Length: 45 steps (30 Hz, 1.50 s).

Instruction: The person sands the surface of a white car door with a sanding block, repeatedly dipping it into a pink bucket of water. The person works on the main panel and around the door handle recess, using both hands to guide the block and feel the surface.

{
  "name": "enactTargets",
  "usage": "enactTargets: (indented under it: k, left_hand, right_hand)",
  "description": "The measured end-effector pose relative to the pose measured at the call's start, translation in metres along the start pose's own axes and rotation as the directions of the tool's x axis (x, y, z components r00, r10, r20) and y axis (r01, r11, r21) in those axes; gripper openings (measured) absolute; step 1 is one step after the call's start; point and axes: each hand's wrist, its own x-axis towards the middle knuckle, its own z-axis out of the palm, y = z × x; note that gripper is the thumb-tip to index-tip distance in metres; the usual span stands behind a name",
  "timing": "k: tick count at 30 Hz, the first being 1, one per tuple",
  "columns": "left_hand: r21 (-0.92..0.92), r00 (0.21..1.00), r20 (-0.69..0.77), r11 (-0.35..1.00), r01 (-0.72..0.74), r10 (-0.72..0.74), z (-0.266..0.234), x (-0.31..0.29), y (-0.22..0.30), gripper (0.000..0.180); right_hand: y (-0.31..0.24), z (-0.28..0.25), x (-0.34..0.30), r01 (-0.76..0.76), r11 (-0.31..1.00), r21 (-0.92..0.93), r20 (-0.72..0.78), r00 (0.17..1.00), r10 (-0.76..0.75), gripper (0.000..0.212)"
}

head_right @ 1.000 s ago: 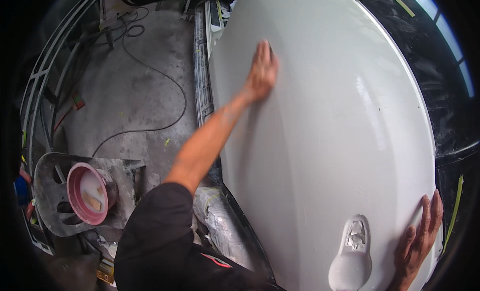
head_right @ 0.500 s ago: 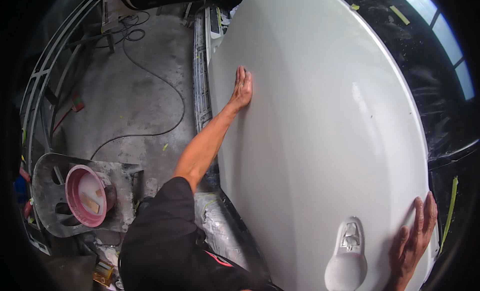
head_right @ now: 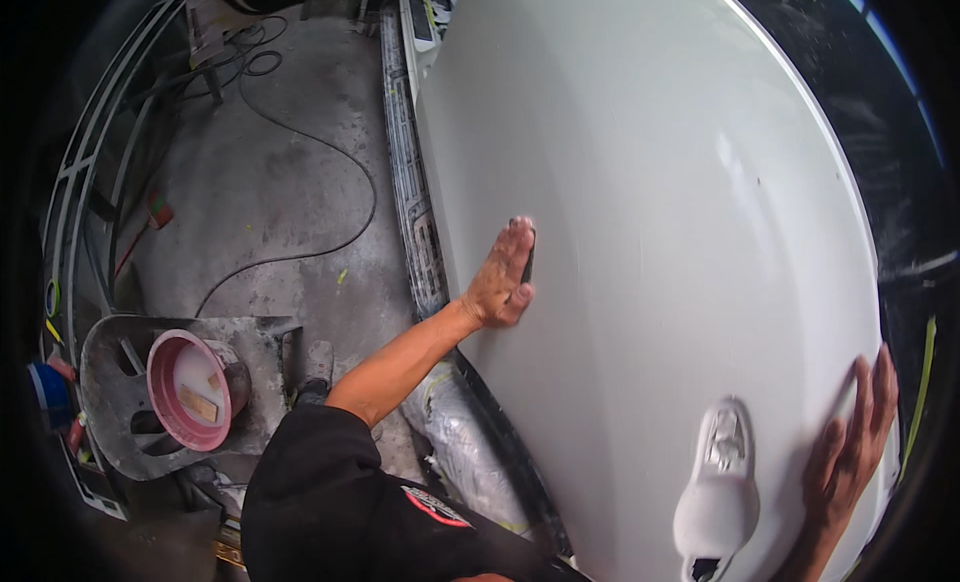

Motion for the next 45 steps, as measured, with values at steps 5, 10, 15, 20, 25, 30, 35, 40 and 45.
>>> enactTargets:
  k: [5, 10, 15, 20, 25, 30, 35, 40, 45]
  left_hand:
    - [-0.021, 0.969, -0.018, 0.969, 0.245, -0.246, 0.007, -0.027, 0.059, 0.072]
    - [-0.071, 0.993, 0.112, 0.996, 0.053, -0.045, 0.049, -0.108, 0.186, 0.074]
    - [-0.004, 0.893, 0.187, 0.908, 0.418, -0.41, 0.014, -0.052, 0.077, 0.068]
    - [-0.406, 0.207, 0.459, 0.004, 0.914, -0.864, -0.1, 0.091, -0.081, 0.074]
    - [-0.629, 0.479, 0.631, -0.04, 0.776, -0.61, -0.199, 0.111, -0.01, 0.068]
    - [-0.698, 0.559, 0.663, -0.14, 0.702, -0.498, -0.296, 0.077, 0.033, 0.064]
    - [-0.544, 0.499, 0.482, 0.2, 0.815, -0.72, -0.304, 0.052, 0.046, 0.054]
    - [-0.376, 0.492, 0.416, 0.347, 0.859, -0.765, -0.304, 0.034, 0.027, 0.037]
    - [-0.25, 0.623, 0.07, 0.591, 0.767, -0.779, -0.342, 0.06, 0.04, 0.036]
  right_hand:
    - [-0.005, 0.006, 0.011, 0.056, 0.996, 0.065, -0.059, 0.997, -0.052, 0.049]
    - [-0.003, -0.001, 0.006, 0.005, 1.0, 0.016, -0.079, 0.997, -0.004, 0.048]
    - [-0.002, -0.01, -0.008, -0.081, 0.993, 0.085, -0.103, 0.991, 0.09, 0.046]
    - [-0.036, -0.003, 0.004, -0.214, 0.973, 0.089, -0.275, 0.933, 0.231, 0.044]
    - [-0.15, -0.017, -0.004, -0.274, 0.738, 0.616, -0.331, 0.76, 0.559, 0.044]
    - [-0.305, 0.02, 0.035, -0.194, 0.368, 0.909, 0.055, 0.933, 0.355, 0.034]
    - [-0.39, 0.063, 0.063, -0.335, -0.185, 0.924, 0.352, 0.934, 0.066, 0.034]
    - [-0.436, 0.073, 0.157, -0.392, -0.776, 0.495, 0.344, 0.908, -0.239, 0.037]
    - [-0.442, 0.057, 0.259, -0.282, -0.75, 0.598, 0.053, 0.948, -0.314, 0.034]
